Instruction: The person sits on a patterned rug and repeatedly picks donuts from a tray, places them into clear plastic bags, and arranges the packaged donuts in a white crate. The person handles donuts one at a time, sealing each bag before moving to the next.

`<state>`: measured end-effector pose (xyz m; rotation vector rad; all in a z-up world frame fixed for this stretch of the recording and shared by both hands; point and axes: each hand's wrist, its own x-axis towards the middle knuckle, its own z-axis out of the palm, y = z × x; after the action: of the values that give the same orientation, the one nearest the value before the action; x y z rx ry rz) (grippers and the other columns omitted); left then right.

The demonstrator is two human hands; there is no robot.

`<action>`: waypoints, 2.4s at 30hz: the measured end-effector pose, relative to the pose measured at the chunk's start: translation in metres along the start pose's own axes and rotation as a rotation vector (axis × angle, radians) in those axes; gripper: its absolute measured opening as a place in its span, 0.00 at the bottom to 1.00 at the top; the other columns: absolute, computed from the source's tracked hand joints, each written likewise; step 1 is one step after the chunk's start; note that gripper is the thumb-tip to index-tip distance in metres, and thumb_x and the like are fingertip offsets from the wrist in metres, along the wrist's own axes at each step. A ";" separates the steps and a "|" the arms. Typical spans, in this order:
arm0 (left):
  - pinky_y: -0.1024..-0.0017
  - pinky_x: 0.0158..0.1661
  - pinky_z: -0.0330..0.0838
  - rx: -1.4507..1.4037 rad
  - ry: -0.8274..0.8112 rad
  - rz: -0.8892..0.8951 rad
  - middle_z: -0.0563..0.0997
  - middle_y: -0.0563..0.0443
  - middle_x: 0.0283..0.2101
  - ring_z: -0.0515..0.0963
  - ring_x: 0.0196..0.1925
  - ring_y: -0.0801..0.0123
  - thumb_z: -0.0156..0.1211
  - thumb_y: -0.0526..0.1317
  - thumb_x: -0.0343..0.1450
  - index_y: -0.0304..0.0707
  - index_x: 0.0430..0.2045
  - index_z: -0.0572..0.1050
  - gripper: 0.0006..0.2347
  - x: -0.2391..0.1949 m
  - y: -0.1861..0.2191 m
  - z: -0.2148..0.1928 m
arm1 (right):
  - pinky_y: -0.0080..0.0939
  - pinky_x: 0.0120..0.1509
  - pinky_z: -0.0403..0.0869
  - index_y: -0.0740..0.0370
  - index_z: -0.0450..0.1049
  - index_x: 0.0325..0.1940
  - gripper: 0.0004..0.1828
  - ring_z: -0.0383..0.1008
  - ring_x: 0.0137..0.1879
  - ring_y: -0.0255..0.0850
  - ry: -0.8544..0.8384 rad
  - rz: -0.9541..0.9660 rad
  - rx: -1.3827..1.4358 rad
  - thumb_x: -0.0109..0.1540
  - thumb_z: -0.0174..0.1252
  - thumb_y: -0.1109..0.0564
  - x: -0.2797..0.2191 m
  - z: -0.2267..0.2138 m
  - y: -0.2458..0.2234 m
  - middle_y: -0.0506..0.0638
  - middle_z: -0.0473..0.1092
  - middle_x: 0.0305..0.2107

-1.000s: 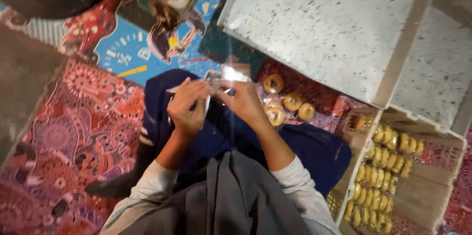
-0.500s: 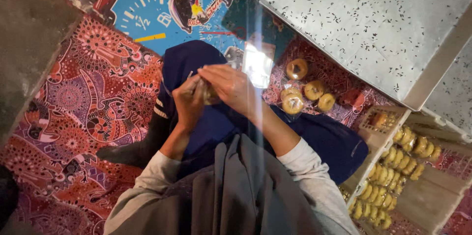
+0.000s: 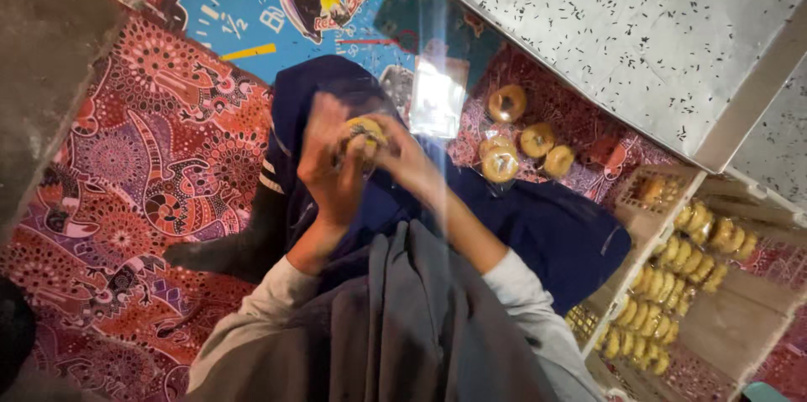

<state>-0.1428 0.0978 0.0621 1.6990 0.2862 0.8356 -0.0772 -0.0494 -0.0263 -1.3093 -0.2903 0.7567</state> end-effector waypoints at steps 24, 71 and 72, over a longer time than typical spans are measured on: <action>0.65 0.35 0.73 0.341 -0.219 -0.039 0.77 0.43 0.32 0.79 0.33 0.58 0.61 0.29 0.73 0.31 0.25 0.73 0.06 -0.010 -0.053 0.009 | 0.39 0.45 0.68 0.65 0.75 0.40 0.10 0.70 0.40 0.42 0.545 -0.084 -0.484 0.67 0.62 0.55 0.000 -0.013 0.041 0.53 0.70 0.34; 0.53 0.60 0.72 -1.161 -0.177 -0.755 0.76 0.48 0.46 0.76 0.53 0.57 0.60 0.32 0.75 0.45 0.47 0.71 0.09 0.085 -0.072 0.151 | 0.52 0.62 0.74 0.61 0.83 0.48 0.14 0.77 0.54 0.52 0.105 -0.379 -0.680 0.59 0.68 0.57 0.032 -0.139 -0.102 0.58 0.78 0.47; 0.52 0.64 0.71 -1.238 -0.208 -0.656 0.75 0.47 0.43 0.75 0.53 0.59 0.60 0.29 0.79 0.39 0.44 0.72 0.05 0.092 -0.085 0.149 | 0.48 0.54 0.80 0.60 0.84 0.44 0.12 0.83 0.45 0.45 0.063 -0.265 -0.590 0.58 0.70 0.56 0.046 -0.165 -0.105 0.54 0.82 0.40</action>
<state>0.0414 0.0668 0.0059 0.4470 0.1087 0.1978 0.0897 -0.1520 0.0192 -1.7992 -0.6562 0.4116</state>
